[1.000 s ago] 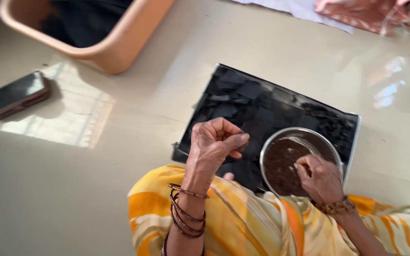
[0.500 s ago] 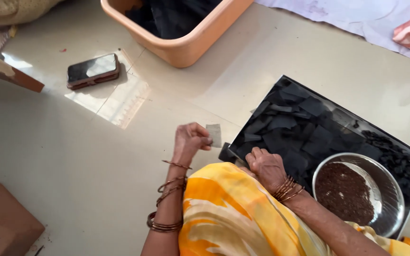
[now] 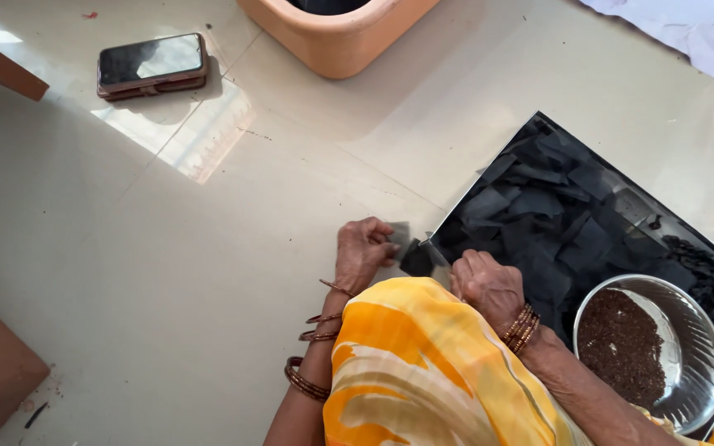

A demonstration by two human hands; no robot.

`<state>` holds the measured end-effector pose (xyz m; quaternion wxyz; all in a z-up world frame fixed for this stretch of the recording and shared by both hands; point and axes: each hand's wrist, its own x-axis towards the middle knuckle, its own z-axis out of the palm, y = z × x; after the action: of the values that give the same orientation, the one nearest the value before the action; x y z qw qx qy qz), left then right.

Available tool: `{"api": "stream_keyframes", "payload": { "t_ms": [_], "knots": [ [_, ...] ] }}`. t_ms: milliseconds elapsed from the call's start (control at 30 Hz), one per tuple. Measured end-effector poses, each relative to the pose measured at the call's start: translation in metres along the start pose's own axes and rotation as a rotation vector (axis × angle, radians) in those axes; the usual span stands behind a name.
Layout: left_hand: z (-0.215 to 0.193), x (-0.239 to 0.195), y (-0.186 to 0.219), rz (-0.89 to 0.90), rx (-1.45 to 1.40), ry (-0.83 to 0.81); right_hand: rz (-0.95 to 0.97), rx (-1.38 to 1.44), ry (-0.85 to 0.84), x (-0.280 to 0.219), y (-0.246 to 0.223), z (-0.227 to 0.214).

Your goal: The person sits on the floor and pinches small black fabric pieces one at a time, pressing and folding them around a brown seed mixture from a metal bowl, and sets the finished pieces on a tray beside the bowl. A second person occasionally reaches into a nearby tub of black fabric.

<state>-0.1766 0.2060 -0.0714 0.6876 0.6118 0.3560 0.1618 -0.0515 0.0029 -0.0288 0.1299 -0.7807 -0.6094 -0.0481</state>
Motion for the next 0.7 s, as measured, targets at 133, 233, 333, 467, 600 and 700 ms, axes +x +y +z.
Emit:
{"api": "stream_keyframes", "payload": {
  "t_ms": [133,233,333,467,600,700],
  "knots": [
    [0.022,0.006,-0.009,0.187,0.233,-0.119,0.001,0.032,0.016,0.005,-0.001,-0.003],
    [0.025,-0.003,0.010,0.243,0.428,-0.155,-0.039,0.040,-0.003,-0.004,0.009,0.029],
    [0.004,-0.010,0.032,0.251,0.373,-0.283,-0.068,-0.050,-0.071,-0.014,0.024,0.065],
    [-0.012,0.014,0.073,0.341,0.810,0.011,-0.063,0.038,0.014,-0.005,0.013,-0.001],
    [0.048,0.042,0.158,0.610,0.807,-0.064,0.092,0.161,0.158,-0.007,0.006,-0.082],
    [0.158,0.067,0.167,0.761,1.058,-0.251,-0.026,0.199,0.465,-0.041,0.039,-0.101]
  ]
}}
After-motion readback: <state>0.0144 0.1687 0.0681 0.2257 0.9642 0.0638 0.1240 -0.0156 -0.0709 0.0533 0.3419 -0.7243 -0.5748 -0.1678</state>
